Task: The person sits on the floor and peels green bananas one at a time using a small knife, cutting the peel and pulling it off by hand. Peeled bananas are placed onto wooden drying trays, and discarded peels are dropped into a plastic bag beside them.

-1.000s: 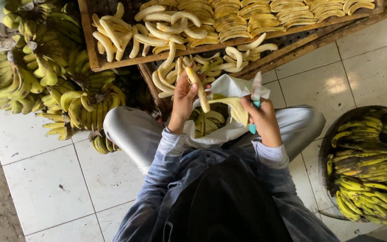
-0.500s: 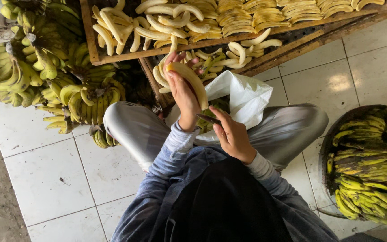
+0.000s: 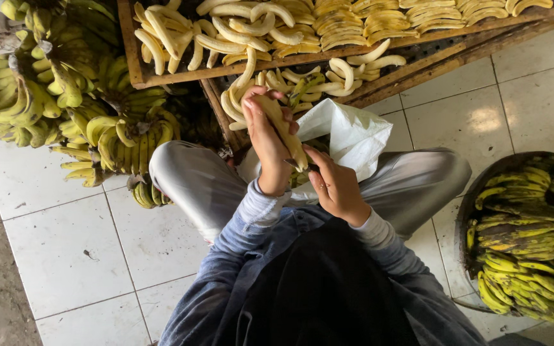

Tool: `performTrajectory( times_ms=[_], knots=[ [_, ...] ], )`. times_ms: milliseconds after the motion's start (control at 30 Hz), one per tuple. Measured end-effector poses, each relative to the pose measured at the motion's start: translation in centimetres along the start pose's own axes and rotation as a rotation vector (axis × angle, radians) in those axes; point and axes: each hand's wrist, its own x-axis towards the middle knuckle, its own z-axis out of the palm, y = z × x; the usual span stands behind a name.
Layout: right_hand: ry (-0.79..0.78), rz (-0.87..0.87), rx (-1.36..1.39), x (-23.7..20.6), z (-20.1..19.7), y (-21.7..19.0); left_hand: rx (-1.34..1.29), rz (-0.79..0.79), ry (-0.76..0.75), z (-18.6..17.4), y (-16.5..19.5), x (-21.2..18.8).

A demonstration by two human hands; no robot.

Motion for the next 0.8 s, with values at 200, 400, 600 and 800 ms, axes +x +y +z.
performTrajectory(
  times_ms=[200, 400, 600, 800],
  knots=[
    [-0.005, -0.056, -0.064, 1.3, 0.2, 1.3, -0.149, -0.182, 0.002, -0.4, -0.1, -0.9],
    [-0.048, -0.083, -0.185, 3.7, 0.4, 2.9, -0.31, -0.276, 0.003, -2.4, -1.6, -0.3],
    [-0.091, -0.146, -0.271, 5.7, 0.2, 4.7, -0.531, -0.583, 0.004, -5.9, -4.2, 1.2],
    [-0.132, -0.189, -0.341, 7.8, 0.4, 7.1, -0.684, -0.689, -0.128, -9.7, -6.6, 3.1]
  ],
)
